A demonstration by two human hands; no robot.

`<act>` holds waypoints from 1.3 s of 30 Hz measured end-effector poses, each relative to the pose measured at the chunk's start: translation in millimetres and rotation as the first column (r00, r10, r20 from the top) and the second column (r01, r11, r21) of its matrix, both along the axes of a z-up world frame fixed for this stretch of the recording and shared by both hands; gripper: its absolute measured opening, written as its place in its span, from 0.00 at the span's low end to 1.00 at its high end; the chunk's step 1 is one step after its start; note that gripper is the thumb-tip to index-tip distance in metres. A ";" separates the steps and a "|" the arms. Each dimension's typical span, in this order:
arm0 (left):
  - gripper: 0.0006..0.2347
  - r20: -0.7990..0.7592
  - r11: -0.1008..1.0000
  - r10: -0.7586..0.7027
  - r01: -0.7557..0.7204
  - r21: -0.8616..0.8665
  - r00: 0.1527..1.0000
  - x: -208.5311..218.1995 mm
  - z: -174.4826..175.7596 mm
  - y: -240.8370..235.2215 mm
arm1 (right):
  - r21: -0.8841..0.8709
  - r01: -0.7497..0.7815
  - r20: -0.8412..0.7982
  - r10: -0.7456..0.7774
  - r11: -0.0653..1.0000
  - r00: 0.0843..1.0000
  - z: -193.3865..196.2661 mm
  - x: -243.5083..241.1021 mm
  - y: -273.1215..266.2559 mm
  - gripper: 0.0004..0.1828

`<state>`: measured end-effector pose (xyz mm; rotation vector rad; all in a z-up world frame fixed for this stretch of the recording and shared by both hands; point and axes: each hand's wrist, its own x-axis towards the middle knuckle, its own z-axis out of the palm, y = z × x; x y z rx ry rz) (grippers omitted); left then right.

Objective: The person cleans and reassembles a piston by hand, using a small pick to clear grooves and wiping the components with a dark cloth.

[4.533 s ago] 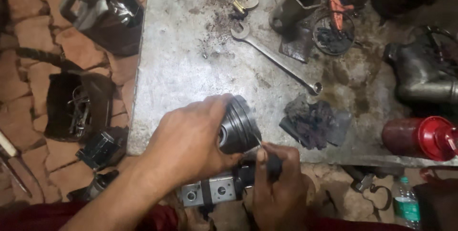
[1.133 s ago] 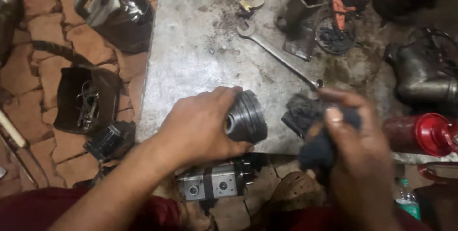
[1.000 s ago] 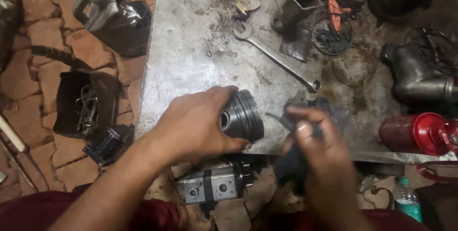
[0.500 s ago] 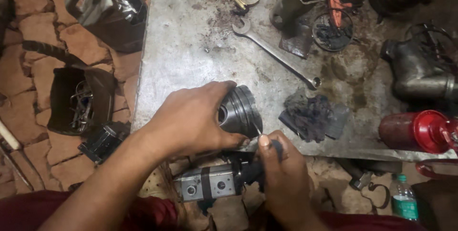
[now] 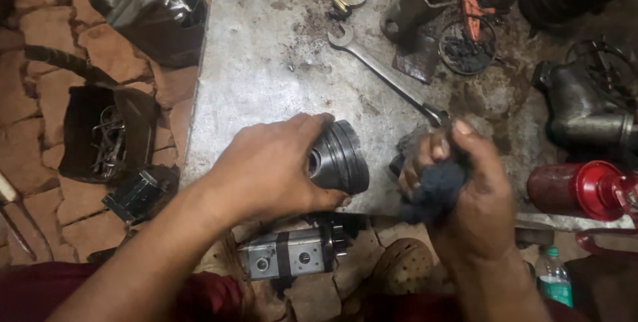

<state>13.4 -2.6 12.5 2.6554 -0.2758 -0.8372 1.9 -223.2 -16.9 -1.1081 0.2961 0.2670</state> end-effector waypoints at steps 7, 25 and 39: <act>0.47 0.097 0.999 -0.009 0.013 -0.045 0.995 -4.8 -11.2 4.3 | 0.218 -0.057 0.084 0.039 0.974 0.996 -4.7 4.1 14.0 0.26; 0.43 0.120 0.989 0.045 -0.028 -0.144 0.992 -7.3 -8.8 4.2 | -0.361 0.281 0.421 -0.114 0.889 0.900 -15.6 -4.3 56.5 0.19; 0.38 0.197 0.959 0.146 -0.090 -0.270 0.969 -7.1 -15.0 9.0 | -0.401 0.311 0.621 0.007 0.862 0.783 -46.8 -31.0 56.0 0.21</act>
